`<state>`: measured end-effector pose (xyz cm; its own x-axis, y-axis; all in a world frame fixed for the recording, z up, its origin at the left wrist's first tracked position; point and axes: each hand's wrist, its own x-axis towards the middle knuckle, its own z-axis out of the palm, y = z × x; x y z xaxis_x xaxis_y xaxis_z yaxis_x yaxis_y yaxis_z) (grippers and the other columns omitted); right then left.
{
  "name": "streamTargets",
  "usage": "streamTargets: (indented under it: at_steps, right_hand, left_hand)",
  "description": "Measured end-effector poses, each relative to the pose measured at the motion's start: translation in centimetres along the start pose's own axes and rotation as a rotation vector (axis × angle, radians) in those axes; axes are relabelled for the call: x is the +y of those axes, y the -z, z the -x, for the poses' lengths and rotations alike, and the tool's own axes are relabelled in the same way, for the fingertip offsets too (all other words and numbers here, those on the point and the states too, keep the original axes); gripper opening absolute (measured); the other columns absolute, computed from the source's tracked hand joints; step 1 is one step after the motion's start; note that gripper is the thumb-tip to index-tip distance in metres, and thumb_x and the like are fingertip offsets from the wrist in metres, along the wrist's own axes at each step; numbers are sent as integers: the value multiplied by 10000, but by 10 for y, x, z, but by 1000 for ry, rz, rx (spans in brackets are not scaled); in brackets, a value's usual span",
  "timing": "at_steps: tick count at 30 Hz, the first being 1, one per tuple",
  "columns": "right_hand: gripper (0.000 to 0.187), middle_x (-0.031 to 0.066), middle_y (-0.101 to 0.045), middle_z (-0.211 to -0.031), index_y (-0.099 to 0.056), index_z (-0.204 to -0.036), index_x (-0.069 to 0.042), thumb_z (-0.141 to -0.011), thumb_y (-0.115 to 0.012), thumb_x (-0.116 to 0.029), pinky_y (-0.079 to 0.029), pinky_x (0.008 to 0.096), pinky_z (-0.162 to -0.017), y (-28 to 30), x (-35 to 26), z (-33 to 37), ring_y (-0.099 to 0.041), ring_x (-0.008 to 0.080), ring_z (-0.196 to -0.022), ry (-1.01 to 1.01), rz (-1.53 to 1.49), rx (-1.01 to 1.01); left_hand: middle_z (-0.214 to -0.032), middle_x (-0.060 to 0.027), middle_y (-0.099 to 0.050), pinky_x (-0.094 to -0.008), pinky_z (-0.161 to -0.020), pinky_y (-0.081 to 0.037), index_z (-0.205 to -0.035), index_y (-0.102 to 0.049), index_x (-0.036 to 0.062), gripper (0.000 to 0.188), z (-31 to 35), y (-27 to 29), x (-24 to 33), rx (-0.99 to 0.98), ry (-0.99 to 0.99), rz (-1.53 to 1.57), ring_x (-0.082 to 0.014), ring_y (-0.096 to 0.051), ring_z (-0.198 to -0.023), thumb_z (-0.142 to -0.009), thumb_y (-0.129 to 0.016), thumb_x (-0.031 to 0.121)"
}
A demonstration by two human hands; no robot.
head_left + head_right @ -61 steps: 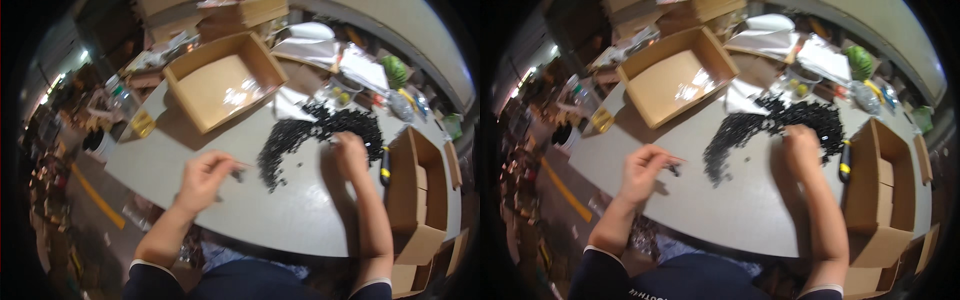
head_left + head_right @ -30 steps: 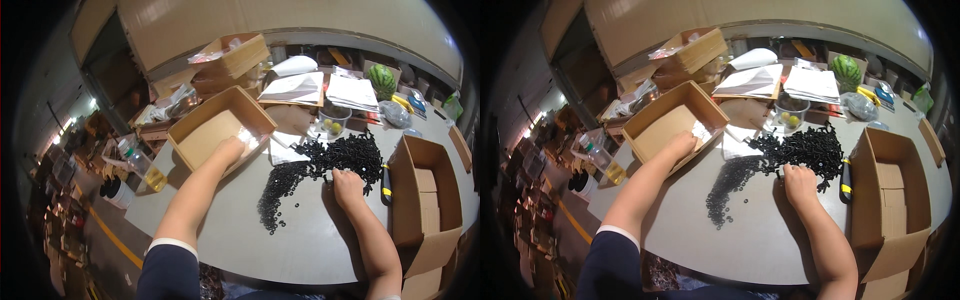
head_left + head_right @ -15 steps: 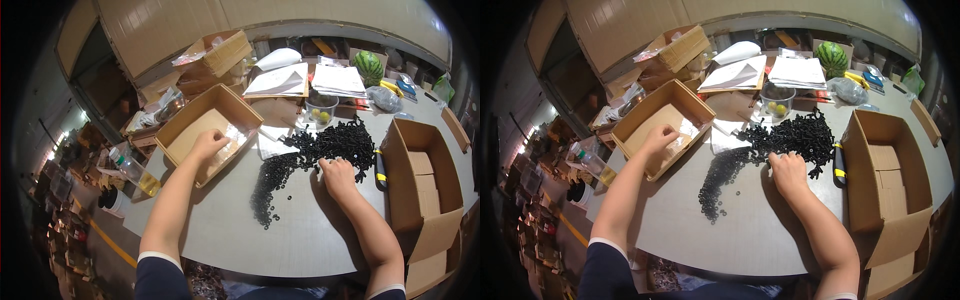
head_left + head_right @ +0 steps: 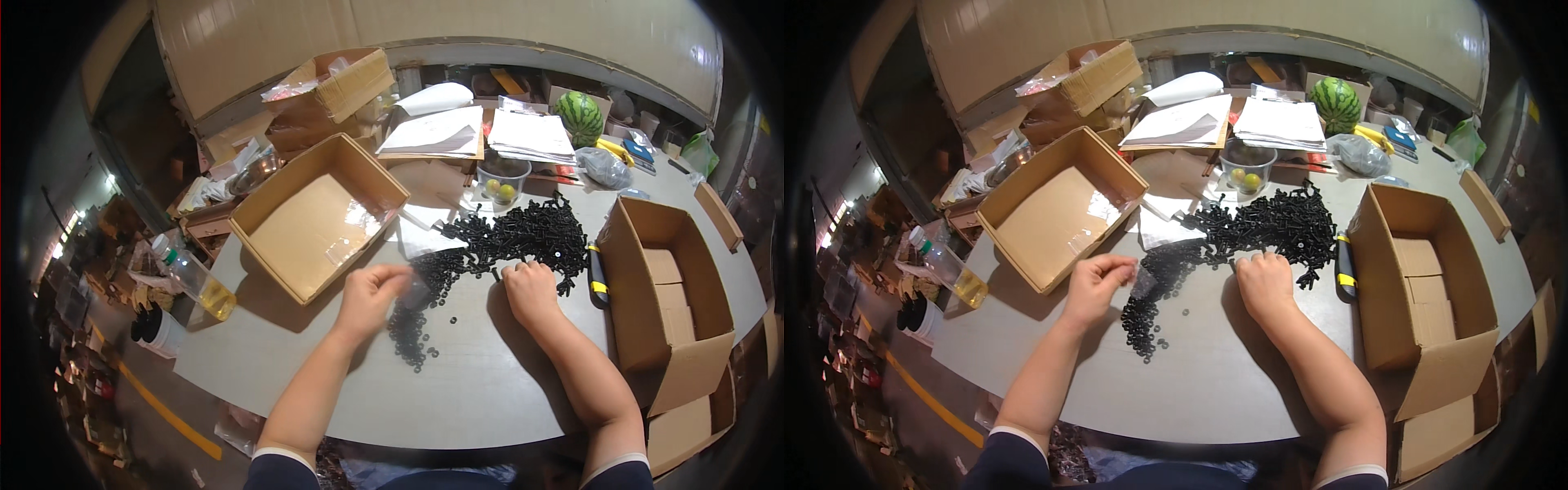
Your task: Sorting small black circular parts (likely washers or o-rings) on a table and placing selected items into a cardboard box.
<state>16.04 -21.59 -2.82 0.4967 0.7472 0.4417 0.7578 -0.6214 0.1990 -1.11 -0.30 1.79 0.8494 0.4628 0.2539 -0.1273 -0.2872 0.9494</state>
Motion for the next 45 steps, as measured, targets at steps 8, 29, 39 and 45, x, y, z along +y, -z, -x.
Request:
streamTargets:
  at_steps: [8,29,39,45]
  right_hand:
    - [61,101,-635,-743,-631,-777,-61,-719,-610,-67,-510,346,-660,16,-11,-2,-643,230,-731,53,-367,117]
    - [261,69,-648,-970,-590,-1072,24,-812,-603,4,-481,263,-817,40,-34,-2,-606,124,-907,-245,-1706,-469]
    - [225,99,-631,-966,-596,-1023,27,-806,-654,17,-485,285,-810,62,-56,5,-607,164,-909,90,-1533,13]
    - [165,127,-637,-947,-644,-952,-11,-808,-665,-88,-455,357,-831,69,-69,2,-587,253,-938,237,-1271,120]
  left_hand:
    - [-581,-31,-609,-231,-498,-399,-681,-635,-21,192,22,-16,-8,-109,-31,-104,-60,-502,-525,-767,-738,118]
    - [-890,-42,-575,-227,-697,-468,-767,-641,-12,68,30,-25,-3,-318,114,296,-75,-564,-787,-795,-701,1]
    - [-939,-27,-594,-259,-773,-468,-996,-586,7,286,33,-30,0,-508,244,302,-113,-566,-891,-779,-732,121]
    - [-945,-26,-572,-281,-833,-456,-1000,-578,11,336,33,-32,-2,-519,140,297,-132,-551,-929,-759,-763,153]
